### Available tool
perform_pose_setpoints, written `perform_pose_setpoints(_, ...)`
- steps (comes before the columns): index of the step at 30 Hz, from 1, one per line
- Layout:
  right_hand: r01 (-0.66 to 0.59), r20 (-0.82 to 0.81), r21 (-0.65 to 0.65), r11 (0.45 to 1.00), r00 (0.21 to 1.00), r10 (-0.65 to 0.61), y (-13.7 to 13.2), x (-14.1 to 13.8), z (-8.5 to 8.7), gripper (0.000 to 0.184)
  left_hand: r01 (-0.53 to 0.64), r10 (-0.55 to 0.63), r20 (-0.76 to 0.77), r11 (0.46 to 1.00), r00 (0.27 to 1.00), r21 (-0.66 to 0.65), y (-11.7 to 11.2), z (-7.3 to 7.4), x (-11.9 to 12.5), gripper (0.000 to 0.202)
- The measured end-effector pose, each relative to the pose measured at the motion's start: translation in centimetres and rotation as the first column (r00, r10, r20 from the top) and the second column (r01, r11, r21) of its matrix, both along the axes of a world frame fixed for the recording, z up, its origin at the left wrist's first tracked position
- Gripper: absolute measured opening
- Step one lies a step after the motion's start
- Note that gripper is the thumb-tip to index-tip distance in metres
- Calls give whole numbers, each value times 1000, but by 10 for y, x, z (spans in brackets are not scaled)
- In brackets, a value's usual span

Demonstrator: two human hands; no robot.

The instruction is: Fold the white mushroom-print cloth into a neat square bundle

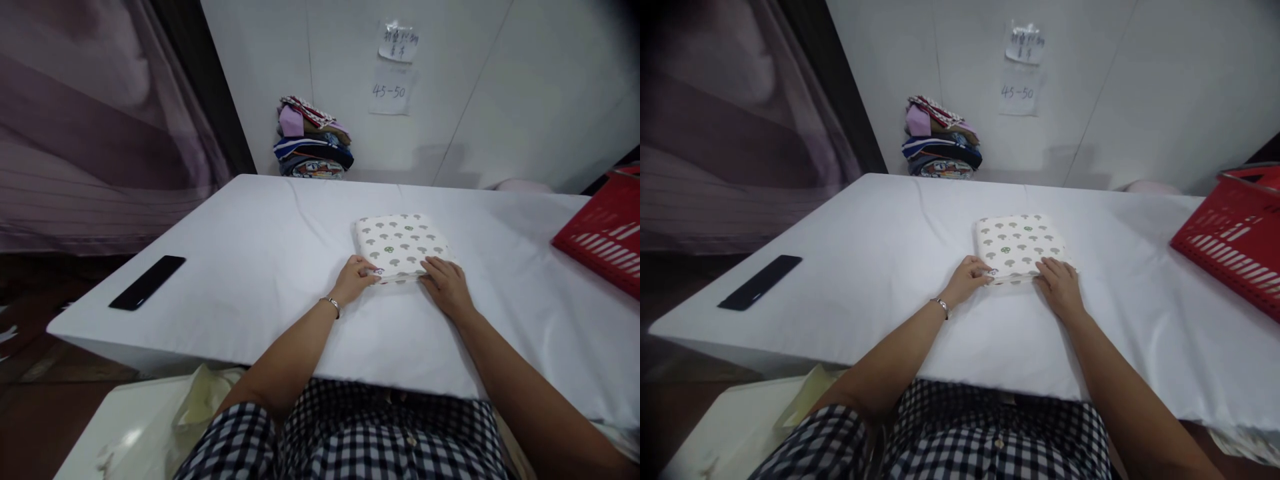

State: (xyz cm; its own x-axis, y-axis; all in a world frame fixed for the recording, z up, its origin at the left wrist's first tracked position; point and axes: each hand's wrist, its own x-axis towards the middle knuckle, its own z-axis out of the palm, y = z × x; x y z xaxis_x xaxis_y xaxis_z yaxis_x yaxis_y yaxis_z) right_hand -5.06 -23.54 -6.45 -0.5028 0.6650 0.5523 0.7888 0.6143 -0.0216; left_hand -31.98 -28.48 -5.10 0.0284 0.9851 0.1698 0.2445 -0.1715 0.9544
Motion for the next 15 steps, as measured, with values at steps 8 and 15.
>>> perform_pose_setpoints(8,11,-29,-30,999,1000,-11,-3,-1,3,39,10,-8,-132,1000,991,15,-2,3,1,22)
perform_pose_setpoints(15,16,-60,-13,1000,998,-17,2,-1,0,33,35,-12,-394,998,919,52,-9,16,2,18)
